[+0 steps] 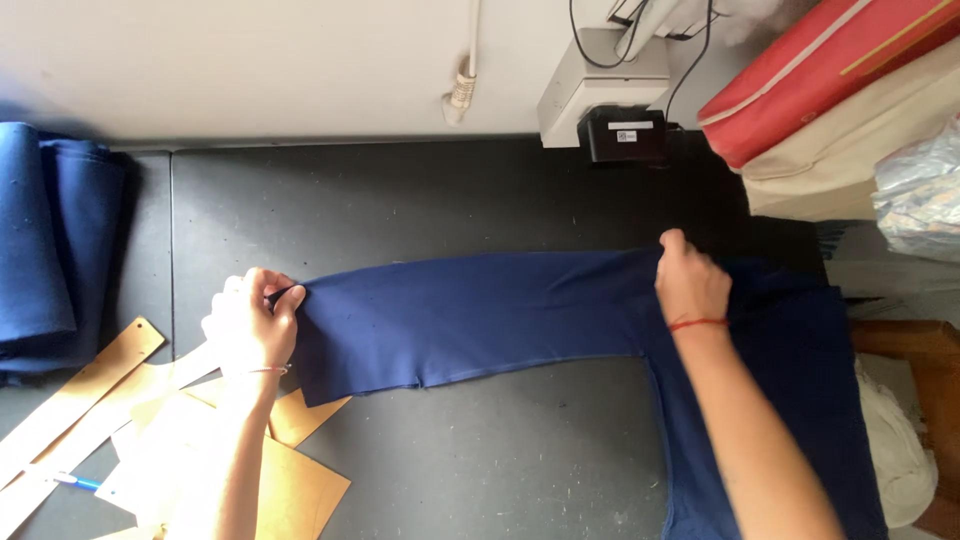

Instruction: Cutting fabric pieces using cardboard patterns and an electric rotary cutter

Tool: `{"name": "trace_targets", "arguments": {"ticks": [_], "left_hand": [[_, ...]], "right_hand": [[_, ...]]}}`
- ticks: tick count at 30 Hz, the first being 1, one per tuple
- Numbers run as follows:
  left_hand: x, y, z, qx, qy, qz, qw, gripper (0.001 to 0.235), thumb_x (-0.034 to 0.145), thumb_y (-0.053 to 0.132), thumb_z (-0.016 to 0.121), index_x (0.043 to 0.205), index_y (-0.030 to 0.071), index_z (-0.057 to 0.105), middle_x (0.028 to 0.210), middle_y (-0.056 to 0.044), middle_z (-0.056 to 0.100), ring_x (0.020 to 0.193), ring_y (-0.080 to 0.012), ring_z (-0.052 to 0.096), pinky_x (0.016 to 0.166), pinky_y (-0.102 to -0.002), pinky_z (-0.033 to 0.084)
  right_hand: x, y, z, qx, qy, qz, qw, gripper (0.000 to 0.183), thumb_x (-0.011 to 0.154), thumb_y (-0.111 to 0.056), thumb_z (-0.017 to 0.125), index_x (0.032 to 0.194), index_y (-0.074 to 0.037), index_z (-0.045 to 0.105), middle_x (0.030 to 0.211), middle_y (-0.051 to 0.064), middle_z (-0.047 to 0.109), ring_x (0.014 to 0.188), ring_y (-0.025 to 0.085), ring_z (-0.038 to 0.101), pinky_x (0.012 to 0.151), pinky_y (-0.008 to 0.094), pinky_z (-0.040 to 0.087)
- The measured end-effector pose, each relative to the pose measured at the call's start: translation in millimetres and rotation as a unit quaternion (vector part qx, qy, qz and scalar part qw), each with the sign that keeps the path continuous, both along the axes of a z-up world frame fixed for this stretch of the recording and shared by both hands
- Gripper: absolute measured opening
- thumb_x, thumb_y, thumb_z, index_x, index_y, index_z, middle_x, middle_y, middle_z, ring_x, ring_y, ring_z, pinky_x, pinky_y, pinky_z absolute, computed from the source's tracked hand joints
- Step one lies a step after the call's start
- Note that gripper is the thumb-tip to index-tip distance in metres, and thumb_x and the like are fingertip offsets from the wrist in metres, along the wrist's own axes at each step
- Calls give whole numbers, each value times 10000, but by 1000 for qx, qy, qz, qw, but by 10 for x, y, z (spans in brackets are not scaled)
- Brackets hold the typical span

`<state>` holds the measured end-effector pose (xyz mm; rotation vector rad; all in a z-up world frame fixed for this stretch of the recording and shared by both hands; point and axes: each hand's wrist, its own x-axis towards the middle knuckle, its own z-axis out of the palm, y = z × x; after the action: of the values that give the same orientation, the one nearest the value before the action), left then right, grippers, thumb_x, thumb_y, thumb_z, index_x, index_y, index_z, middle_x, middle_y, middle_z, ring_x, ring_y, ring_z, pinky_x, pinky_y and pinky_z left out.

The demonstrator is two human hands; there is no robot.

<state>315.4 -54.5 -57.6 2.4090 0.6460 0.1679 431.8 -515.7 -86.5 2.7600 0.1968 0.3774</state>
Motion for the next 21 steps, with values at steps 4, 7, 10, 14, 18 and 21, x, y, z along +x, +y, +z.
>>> {"name": "trace_targets", "arguments": {"ticks": [4, 7, 10, 14, 18, 21], "left_hand": [[11, -65, -73, 134, 62, 22, 989, 111, 799, 301, 645, 806, 221, 569, 771, -29, 543, 760, -254, 565, 720, -370, 446], [-66, -41, -269, 163, 21, 28, 986, 131, 792, 284, 653, 846, 229, 546, 816, -19, 502, 778, -260, 541, 718, -372, 438], [-98, -204, -133, 266, -66, -17, 962, 139, 795, 210, 630, 897, 240, 540, 923, -9, 475, 845, -249, 510, 761, -352, 412], [-51, -620, -39, 222, -194, -165, 941, 221, 762, 42, 511, 830, 239, 584, 892, 30, 572, 838, -176, 571, 732, -308, 442], [-44, -986, 33, 174, -210, -140, 952, 336, 773, 55, 521, 1100, 123, 549, 1159, -55, 525, 1093, -196, 500, 931, -375, 357], [-81, -942, -4, 181, -75, -136, 971, 486, 836, 305, 455, 1290, 145, 388, 1376, -103, 300, 1260, -250, 291, 1012, -474, 218]], "right_hand": [[-293, 769, 324, 106, -35, -31, 993, 71, 784, -250, 545, 814, -215, 492, 583, -7, 564, 555, 202, 595, 492, 331, 488], [-589, 1556, 506, 204, 74, 15, 976, 92, 716, -287, 582, 736, -199, 567, 563, 19, 579, 552, 263, 602, 488, 377, 480], [-788, 1888, 256, 250, 58, 137, 957, 171, 767, -259, 546, 911, -175, 581, 625, 37, 535, 610, 257, 574, 529, 357, 447], [-751, 1921, 102, 259, 10, 194, 946, 194, 866, -244, 468, 1020, -140, 525, 662, 24, 514, 629, 199, 546, 540, 302, 406], [-646, 1841, 231, 249, 10, 210, 946, 198, 843, -234, 495, 1023, -157, 522, 675, 26, 523, 647, 201, 541, 567, 313, 413], [-469, 1548, 584, 189, 168, 82, 964, 185, 787, -209, 497, 960, -192, 562, 609, 72, 595, 592, 297, 603, 550, 410, 438]]}}
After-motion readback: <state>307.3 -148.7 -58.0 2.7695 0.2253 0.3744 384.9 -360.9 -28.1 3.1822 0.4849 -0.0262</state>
